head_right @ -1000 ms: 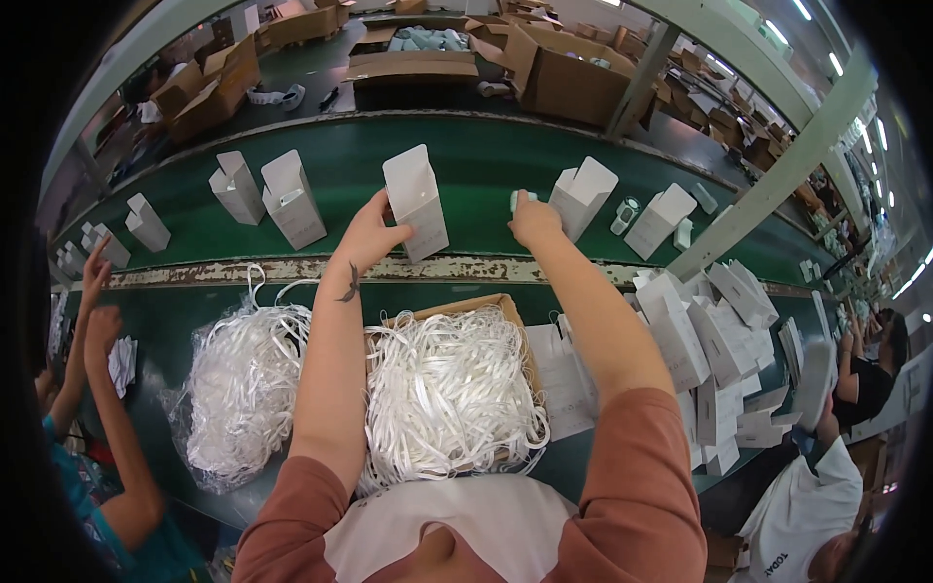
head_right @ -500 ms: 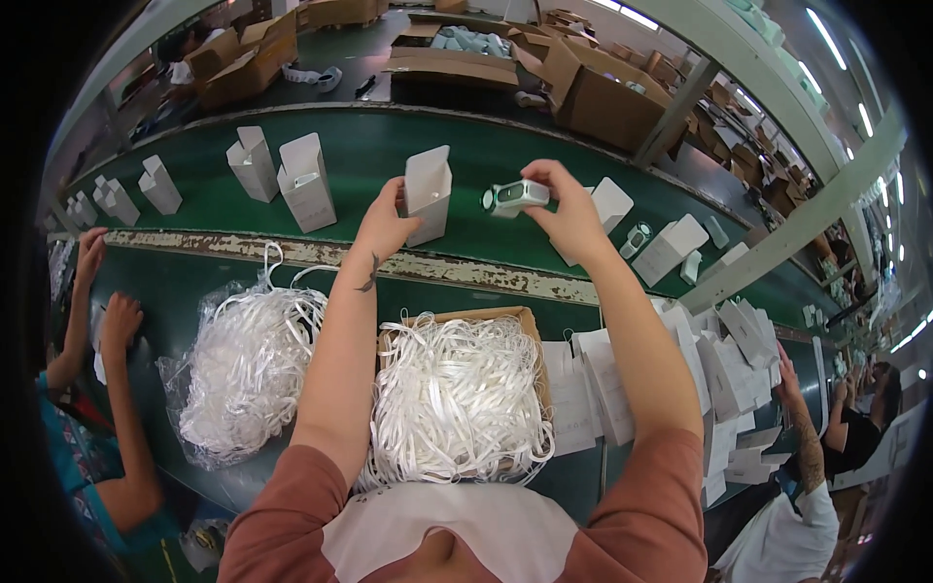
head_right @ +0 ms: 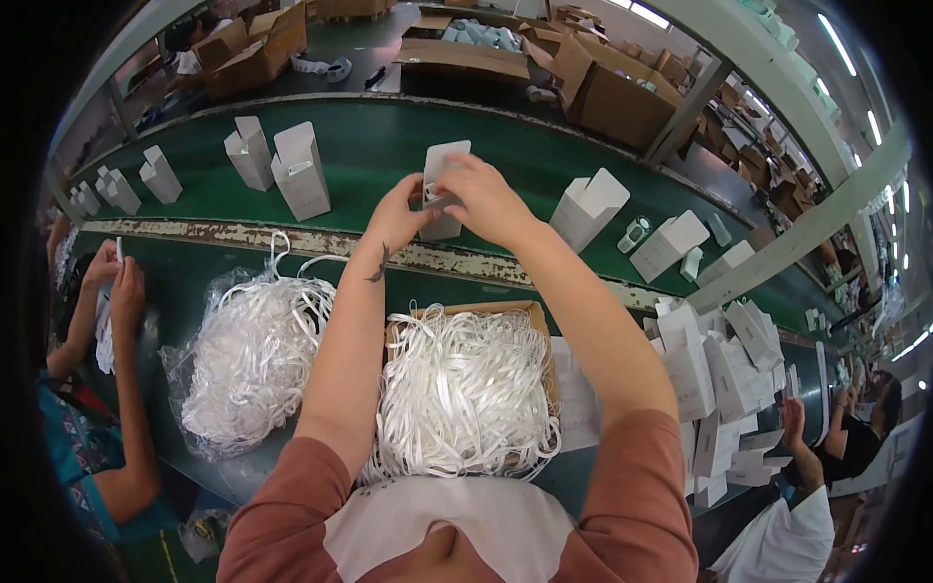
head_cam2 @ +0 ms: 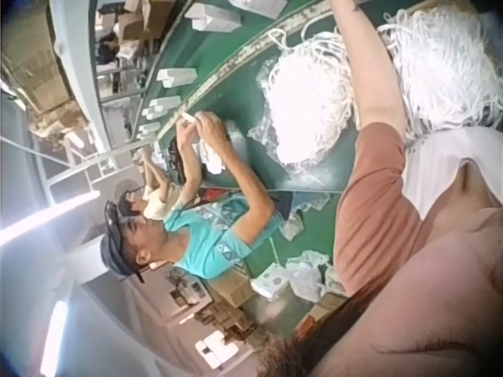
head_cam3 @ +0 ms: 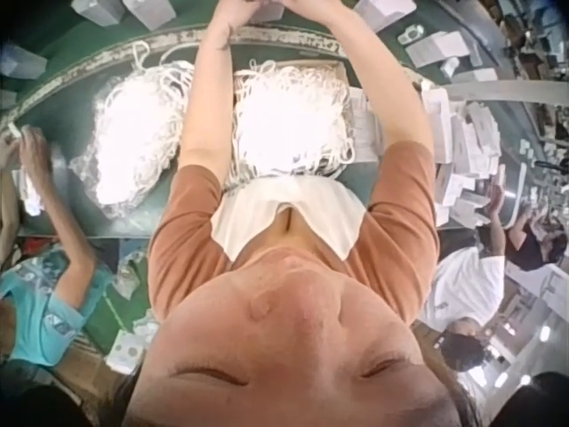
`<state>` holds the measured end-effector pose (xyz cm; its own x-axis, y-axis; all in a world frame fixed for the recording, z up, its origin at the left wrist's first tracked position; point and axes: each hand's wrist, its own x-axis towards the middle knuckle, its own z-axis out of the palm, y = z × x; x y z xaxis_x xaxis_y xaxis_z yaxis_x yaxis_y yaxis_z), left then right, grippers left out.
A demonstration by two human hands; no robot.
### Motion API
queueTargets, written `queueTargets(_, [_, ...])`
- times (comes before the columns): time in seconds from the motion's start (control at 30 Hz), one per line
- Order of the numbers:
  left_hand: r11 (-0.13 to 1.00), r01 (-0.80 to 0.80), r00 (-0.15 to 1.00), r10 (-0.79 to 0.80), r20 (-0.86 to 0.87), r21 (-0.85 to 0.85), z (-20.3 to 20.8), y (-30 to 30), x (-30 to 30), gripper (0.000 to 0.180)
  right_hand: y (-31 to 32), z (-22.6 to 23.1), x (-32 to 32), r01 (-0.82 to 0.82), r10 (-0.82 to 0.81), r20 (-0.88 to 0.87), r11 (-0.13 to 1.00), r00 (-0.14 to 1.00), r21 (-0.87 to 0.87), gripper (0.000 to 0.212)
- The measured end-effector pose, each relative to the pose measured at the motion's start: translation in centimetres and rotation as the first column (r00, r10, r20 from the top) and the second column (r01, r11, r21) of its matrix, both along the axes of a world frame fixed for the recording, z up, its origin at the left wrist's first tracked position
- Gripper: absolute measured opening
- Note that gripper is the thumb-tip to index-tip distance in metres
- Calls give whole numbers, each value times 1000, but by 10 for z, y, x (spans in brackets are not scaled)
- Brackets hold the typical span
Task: The person packs product items and white plastic strips into small paper boxes on an assembly line, then seals the boxes with a tape dispenser.
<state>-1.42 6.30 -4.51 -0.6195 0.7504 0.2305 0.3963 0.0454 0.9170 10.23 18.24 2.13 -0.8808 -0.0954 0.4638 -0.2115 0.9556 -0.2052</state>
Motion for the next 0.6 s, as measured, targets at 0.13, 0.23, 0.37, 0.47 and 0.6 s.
queueTargets(0.13, [981, -146, 974, 165, -158, 124, -16, 6, -11, 54, -4, -18, -11, 67, -46, -139, 986, 989, 156, 30])
queueTargets(0.23, [970, -208, 969, 222, -110, 124, -8, 2, -10, 53, -25, 1, 1, 57, -4, -256, 978, 967, 201, 21])
queueTargets(0.37, [933, -352, 921, 359, -151, 72, -1, -4, -7, 55, -59, 22, 52, 117, -49, 482, 987, 875, -112, 17])
queueTargets(0.47, [906, -407, 880, 423, -214, 120, -3, -4, -8, 55, -85, 24, 77, 253, -180, 641, 967, 746, -22, 20])
queueTargets(0.6, [852, -468, 812, 519, -266, 234, 9, -10, -9, 48, -99, -5, 94, 262, -120, 740, 962, 662, -79, 25])
